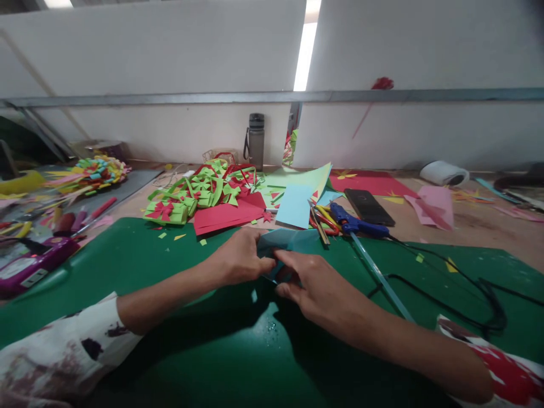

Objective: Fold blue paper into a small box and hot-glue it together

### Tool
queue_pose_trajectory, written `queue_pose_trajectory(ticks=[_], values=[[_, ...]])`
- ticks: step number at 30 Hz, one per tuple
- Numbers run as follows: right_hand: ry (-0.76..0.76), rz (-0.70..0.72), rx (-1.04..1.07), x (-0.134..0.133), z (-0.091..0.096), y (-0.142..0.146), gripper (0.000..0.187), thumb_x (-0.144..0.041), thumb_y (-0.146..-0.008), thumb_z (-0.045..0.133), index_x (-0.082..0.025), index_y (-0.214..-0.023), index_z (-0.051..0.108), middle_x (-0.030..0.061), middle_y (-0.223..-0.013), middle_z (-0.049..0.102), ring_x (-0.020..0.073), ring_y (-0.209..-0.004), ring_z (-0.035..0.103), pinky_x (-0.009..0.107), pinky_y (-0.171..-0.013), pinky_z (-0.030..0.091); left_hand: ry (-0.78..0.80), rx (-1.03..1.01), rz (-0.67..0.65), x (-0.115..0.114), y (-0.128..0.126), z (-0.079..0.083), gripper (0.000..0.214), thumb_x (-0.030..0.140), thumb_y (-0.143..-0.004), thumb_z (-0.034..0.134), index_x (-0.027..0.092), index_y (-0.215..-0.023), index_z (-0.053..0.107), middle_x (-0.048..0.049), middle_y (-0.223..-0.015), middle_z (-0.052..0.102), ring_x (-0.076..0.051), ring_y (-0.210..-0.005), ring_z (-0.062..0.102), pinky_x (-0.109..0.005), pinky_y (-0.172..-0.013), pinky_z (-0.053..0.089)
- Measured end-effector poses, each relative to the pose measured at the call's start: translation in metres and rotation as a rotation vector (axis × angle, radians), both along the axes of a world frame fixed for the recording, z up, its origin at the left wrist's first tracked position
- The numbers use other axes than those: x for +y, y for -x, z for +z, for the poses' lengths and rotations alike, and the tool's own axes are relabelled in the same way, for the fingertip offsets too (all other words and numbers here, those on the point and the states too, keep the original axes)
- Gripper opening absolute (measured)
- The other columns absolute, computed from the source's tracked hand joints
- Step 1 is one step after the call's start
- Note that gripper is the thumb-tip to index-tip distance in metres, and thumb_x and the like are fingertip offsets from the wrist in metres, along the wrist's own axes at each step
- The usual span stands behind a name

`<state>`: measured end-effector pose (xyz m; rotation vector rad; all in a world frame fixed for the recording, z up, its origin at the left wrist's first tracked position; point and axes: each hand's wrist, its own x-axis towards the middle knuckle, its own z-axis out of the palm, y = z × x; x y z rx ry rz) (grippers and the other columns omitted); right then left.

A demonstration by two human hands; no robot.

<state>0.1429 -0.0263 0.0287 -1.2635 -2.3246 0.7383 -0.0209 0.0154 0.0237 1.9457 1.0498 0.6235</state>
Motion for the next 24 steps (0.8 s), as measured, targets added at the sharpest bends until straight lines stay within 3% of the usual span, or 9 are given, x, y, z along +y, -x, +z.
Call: queue_pose_trajectory(ticks=[5,10,13,16,17,20,24], values=[[0.016,0.016,-0.012,0.002,0.005,0.001,0.029,-0.008,-0.075,0.053,-0.013,-0.102,0.058,0.0056,-0.084,0.067,0.0159,-0.069,0.059,0.026,-0.062,0.041,0.01,0.003,0.035,0.003,0.0,0.004,0.02,0.007,-0.061,0.046,0.011,-0.072,0.061,0.0018,-0.064,0.056,-0.01,-0.056,0.047,-0.019,-0.05,0.034],[-0.043,-0.045,0.014,-0.005,0.022,-0.007,0.048,-0.014,-0.074,0.059,-0.015,-0.122,0.053,0.006,-0.093,0.069,0.0168,-0.072,0.063,0.027,-0.064,0.048,0.056,-0.015,0.083,0.01,0.004,0.003,0.008,0.011,-0.062,0.049,0.012,-0.059,0.056,0.0054,-0.051,0.044,-0.006,-0.045,0.036,-0.018,-0.042,0.026],[-0.219,-0.1,0.065,-0.004,0.038,-0.015,0.043,-0.018,-0.076,0.059,-0.019,-0.118,0.057,0.0013,-0.085,0.07,0.0154,-0.068,0.064,0.027,-0.063,0.049,0.104,-0.041,0.094,0.016,0.007,0.005,0.005,0.015,-0.062,0.053,0.013,-0.057,0.054,0.0058,-0.051,0.042,-0.006,-0.044,0.036,-0.019,-0.042,0.027],[-0.537,-0.219,0.004,0.007,0.05,-0.021,0.055,-0.02,-0.073,0.065,-0.015,-0.125,0.051,0.0076,-0.109,0.065,0.0231,-0.097,0.06,0.034,-0.083,0.046,0.149,-0.062,0.08,0.02,0.008,0.008,0.006,0.018,-0.062,0.057,0.013,-0.064,0.057,0.0042,-0.056,0.048,-0.008,-0.048,0.043,-0.019,-0.046,0.034],[-0.576,-0.232,-0.057,0.012,0.052,-0.021,0.062,-0.02,-0.069,0.068,-0.013,-0.127,0.048,0.0099,-0.113,0.063,0.026,-0.102,0.057,0.037,-0.086,0.045,0.159,-0.062,0.073,0.021,0.007,0.009,0.008,0.019,-0.063,0.058,0.012,-0.066,0.058,0.0037,-0.057,0.05,-0.008,-0.049,0.045,-0.02,-0.047,0.035],[-0.442,-0.177,-0.227,0.026,0.051,-0.018,0.074,-0.021,-0.065,0.072,-0.012,-0.132,0.042,0.0108,-0.104,0.066,0.0268,-0.093,0.061,0.038,-0.081,0.046,0.165,-0.039,0.058,0.02,0.005,0.011,0.008,0.021,-0.063,0.059,0.012,-0.063,0.058,0.0041,-0.054,0.049,-0.008,-0.047,0.043,-0.019,-0.045,0.033],[-0.414,-0.121,-0.375,0.034,0.045,-0.012,0.064,-0.022,-0.066,0.072,-0.019,-0.126,0.05,0.0053,-0.085,0.07,0.0245,-0.081,0.064,0.038,-0.08,0.043,0.154,0.009,0.051,0.017,0.0,0.011,0.007,0.018,-0.063,0.056,0.012,-0.059,0.058,0.0048,-0.05,0.045,-0.007,-0.043,0.039,-0.019,-0.041,0.029]])
